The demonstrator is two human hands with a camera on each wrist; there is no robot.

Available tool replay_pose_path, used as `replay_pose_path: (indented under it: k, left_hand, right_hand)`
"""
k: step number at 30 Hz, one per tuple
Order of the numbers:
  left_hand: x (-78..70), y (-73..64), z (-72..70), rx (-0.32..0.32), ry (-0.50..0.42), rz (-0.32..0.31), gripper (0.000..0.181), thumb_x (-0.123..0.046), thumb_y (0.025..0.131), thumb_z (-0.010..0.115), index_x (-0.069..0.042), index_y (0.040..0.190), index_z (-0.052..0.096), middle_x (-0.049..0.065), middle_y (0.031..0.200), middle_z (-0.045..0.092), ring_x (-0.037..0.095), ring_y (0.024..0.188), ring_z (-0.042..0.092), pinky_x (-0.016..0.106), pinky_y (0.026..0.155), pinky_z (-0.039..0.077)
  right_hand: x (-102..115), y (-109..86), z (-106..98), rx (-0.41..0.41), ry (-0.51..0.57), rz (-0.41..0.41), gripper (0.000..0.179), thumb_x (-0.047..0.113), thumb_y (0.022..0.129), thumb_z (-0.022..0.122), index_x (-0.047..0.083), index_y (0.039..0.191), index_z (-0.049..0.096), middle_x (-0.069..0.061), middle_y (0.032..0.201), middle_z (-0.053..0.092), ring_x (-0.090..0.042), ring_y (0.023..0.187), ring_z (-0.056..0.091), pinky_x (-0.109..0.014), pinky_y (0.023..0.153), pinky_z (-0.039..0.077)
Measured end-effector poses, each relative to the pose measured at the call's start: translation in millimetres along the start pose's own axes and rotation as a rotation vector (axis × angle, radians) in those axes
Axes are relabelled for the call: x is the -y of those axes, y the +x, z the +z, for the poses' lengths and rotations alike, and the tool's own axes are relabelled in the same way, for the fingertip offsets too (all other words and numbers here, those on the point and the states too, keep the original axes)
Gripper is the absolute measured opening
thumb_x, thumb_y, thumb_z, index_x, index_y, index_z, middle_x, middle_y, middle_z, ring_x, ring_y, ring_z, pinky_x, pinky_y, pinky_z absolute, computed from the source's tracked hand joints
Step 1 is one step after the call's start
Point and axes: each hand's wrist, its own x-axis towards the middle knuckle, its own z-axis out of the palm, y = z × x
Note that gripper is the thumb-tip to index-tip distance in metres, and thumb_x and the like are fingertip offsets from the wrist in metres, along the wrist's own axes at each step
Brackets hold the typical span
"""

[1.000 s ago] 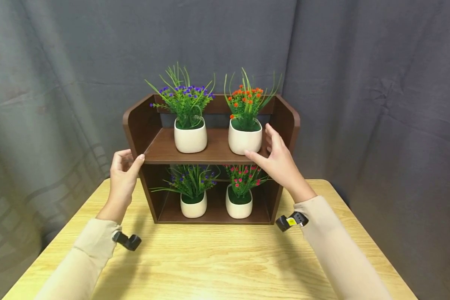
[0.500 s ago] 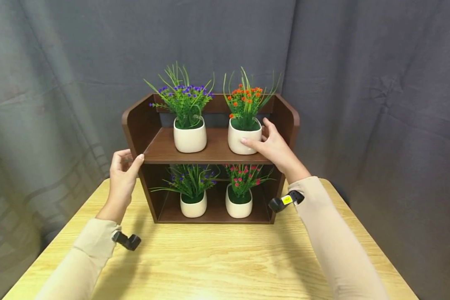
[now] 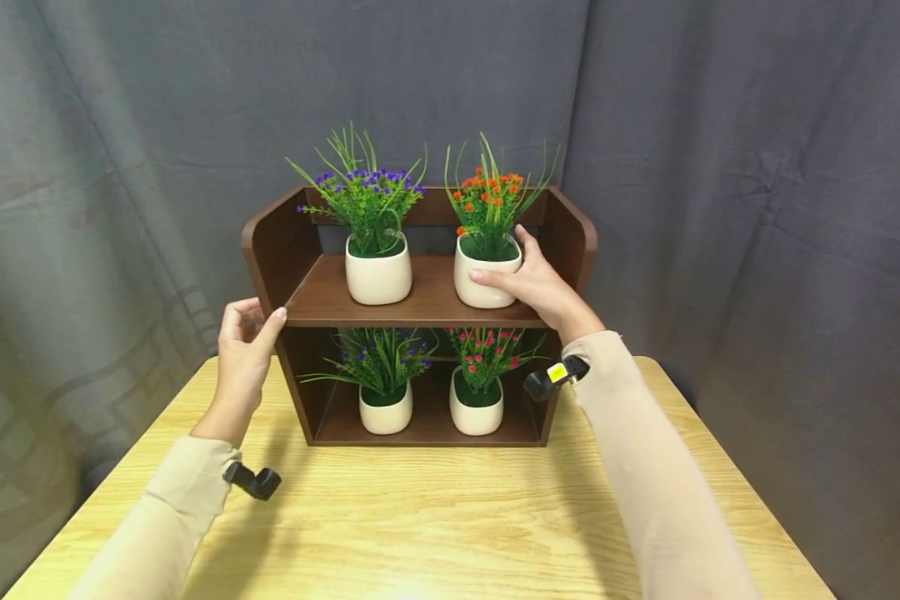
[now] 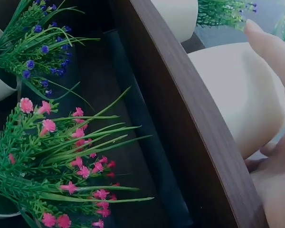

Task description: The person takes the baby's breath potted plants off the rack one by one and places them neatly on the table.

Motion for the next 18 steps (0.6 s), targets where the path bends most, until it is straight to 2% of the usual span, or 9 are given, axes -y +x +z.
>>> replay_pose_path:
  k: [8,18]
  left_hand:
    - [-0.2,-0.1,-0.1,0.001,0.013,-0.005,0.021,-0.012,0.094,0.071,-0.014,0.111,0.059,-0.002,0.097,0.053,0.015,0.083,0.048,0.023,0.072,0.040]
    - [-1.6,-1.7,-0.1,0.008,0.006,-0.009,0.024,-0.012,0.094,0.071,-0.010,0.114,0.058,-0.001,0.097,0.054,0.015,0.083,0.049,0.023,0.071,0.040]
  right_hand:
    - [2.1,-0.7,2.9,-0.025,-0.108,0.067,0.115,0.034,0.085,0.078,0.011,0.160,-0.005,-0.018,0.154,0.029,-0.027,0.142,0.030,-0.041,0.118,0.019]
    - [-6.7,-0.6,8.0,-0.105,-0.156,-0.004,0.109,0.039,0.082,0.082,0.008,0.159,0.012,-0.015,0.145,0.043,-0.026,0.132,0.043,-0.041,0.114,0.028]
